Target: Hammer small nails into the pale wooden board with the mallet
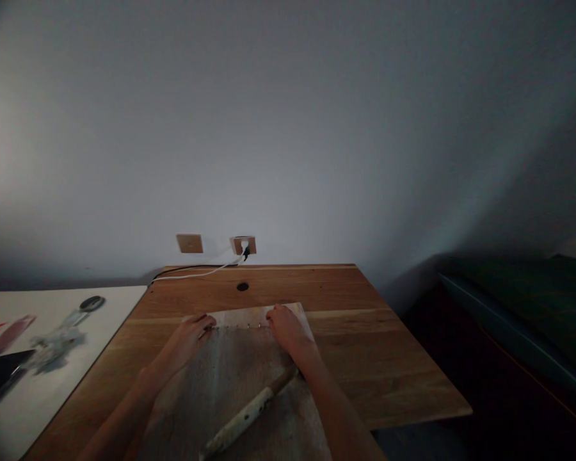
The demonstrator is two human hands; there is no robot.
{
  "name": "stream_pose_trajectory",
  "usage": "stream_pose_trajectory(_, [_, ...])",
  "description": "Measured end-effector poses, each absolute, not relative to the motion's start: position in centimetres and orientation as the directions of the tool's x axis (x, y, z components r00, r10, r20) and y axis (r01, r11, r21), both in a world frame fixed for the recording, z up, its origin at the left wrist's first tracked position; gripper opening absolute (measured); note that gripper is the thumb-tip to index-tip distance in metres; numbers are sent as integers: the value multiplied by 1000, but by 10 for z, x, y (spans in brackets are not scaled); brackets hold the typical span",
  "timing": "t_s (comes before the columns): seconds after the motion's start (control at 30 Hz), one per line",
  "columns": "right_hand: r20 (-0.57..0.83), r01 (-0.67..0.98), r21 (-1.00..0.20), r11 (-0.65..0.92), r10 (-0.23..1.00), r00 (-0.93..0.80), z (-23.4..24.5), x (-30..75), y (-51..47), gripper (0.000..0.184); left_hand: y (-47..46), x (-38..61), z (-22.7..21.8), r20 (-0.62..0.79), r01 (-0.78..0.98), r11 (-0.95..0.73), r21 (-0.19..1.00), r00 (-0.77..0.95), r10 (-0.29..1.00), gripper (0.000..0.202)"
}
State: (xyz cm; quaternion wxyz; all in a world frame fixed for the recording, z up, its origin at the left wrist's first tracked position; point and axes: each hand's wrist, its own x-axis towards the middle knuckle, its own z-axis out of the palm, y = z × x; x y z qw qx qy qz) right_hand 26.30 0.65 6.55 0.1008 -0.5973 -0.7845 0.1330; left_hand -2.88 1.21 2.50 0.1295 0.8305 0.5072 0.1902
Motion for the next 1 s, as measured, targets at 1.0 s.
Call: stream_pose_trajectory(1.0, [-46, 939, -273, 209, 972, -230, 57, 263, 12, 26, 17, -32, 10, 334, 653, -455, 605, 311, 890, 14])
